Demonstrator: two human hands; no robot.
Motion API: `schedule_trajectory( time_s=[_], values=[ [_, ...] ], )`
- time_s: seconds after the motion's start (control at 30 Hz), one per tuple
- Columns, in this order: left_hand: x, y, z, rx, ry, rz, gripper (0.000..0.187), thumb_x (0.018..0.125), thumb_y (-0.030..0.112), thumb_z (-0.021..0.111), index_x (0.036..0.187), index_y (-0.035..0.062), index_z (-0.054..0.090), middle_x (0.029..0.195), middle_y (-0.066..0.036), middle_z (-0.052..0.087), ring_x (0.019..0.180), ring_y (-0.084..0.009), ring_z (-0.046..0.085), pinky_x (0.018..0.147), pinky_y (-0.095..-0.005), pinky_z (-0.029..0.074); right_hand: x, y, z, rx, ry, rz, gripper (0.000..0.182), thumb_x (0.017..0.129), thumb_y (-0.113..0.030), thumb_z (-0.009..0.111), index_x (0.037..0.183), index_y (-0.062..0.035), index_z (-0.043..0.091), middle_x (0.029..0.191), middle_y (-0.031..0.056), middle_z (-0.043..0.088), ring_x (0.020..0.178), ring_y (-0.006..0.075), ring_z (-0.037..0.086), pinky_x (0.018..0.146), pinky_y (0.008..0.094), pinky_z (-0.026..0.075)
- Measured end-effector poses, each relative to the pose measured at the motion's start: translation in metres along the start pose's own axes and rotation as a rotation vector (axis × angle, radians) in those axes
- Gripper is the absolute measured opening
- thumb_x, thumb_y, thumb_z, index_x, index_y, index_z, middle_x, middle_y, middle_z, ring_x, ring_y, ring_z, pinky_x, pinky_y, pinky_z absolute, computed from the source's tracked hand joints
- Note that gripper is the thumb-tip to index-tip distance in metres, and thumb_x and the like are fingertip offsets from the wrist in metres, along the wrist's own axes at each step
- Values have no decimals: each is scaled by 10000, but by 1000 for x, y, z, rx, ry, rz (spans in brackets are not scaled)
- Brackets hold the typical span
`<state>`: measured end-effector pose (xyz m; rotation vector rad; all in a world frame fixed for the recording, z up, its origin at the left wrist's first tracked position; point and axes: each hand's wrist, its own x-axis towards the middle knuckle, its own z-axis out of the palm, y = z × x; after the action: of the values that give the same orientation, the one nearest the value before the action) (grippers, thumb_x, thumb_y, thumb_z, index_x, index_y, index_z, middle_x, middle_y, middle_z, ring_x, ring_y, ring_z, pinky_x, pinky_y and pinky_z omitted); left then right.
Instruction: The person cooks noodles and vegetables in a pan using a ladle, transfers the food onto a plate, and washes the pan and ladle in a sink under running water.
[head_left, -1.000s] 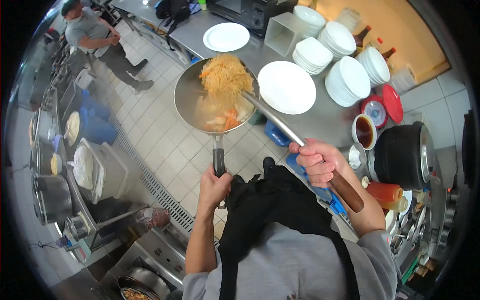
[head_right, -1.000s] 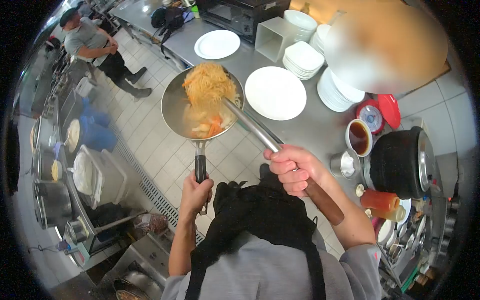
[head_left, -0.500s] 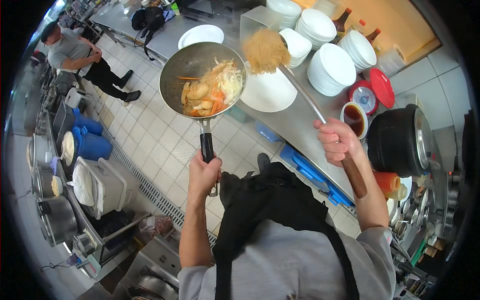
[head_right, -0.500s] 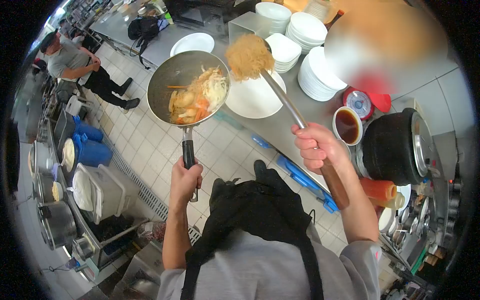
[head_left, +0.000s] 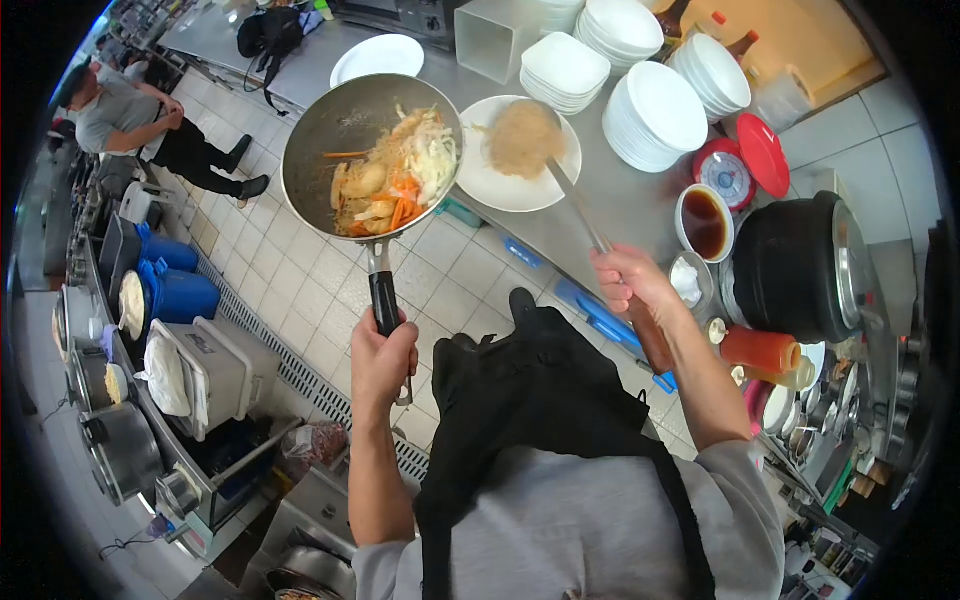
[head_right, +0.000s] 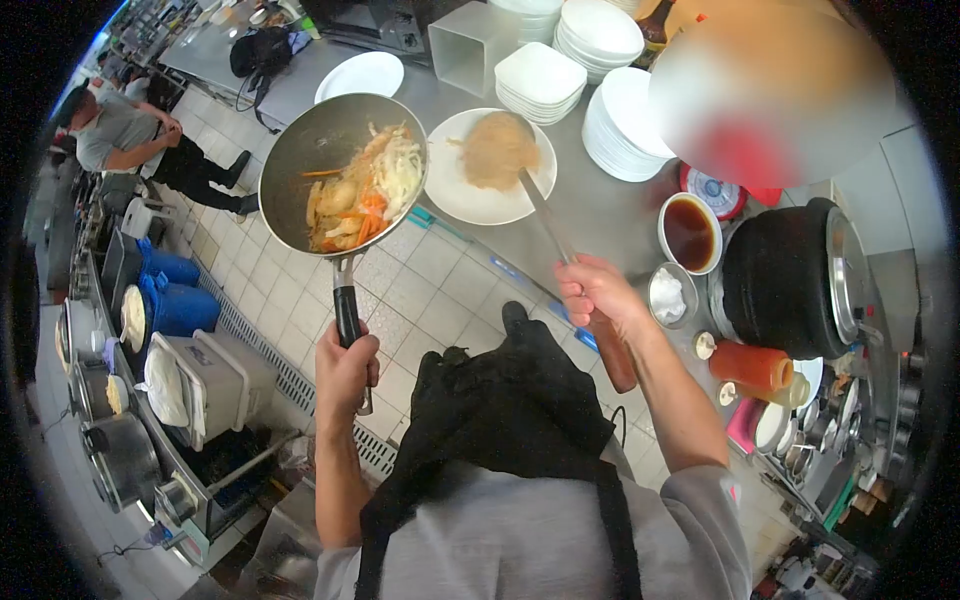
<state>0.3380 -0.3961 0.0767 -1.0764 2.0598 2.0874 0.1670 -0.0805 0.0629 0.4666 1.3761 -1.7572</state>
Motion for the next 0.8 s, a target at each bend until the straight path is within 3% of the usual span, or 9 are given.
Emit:
schedule_trajectory(
  time_s=[0.03,0.1,0.2,0.27,0.43,0.73,0.8],
  values=[
    [-1,0,0,4,14,0,179,828,64,630,954,22,510,643,-19,518,423,-112,481,396,-273,371,1,1,-2,7,9,-1,84,938,-101,602,998,-94,544,652,-64,414,428,26,345,377,246,222],
    [-1,1,2,-4,39,3,171,827,61,629,955,32,519,645,-13,512,426,-109,483,397,-271,374,4,0,-6,10,-79,38,99,934,-118,610,999,-92,540,674,-48,450,448,50,378,402,267,322],
    [0,-4,-1,-12,33,13,166,827,33,631,948,4,521,644,-29,524,430,-116,495,402,-270,395,6,3,0,-68,-71,38,86,934,-117,603,981,-99,533,674,-49,448,449,52,381,412,270,332],
    [-2,2,1,2,31,2,160,826,31,629,942,8,522,644,-29,522,426,-117,488,401,-270,395,5,6,8,-85,-38,28,103,958,-134,595,1030,-107,525,651,-63,416,434,40,364,383,253,274],
    [-10,8,0,24,54,-19,154,821,44,621,932,23,517,635,-26,519,426,-117,488,392,-269,392,8,16,22,-148,-21,-23,128,960,-136,586,1051,-95,507,650,-57,423,434,41,373,391,255,310],
    [-11,6,-1,52,89,-57,144,821,62,619,914,32,514,624,-23,510,417,-122,486,380,-272,365,30,29,6,12,-124,22,161,963,-150,596,1083,-80,513,669,-49,438,436,58,372,407,262,307],
    [-14,16,5,81,108,-64,140,799,30,593,914,26,513,614,-22,470,415,-128,469,383,-287,372,38,39,-3,-27,-155,18,172,982,-188,607,1085,-84,517,671,-41,465,443,70,418,407,271,362]
  ],
)
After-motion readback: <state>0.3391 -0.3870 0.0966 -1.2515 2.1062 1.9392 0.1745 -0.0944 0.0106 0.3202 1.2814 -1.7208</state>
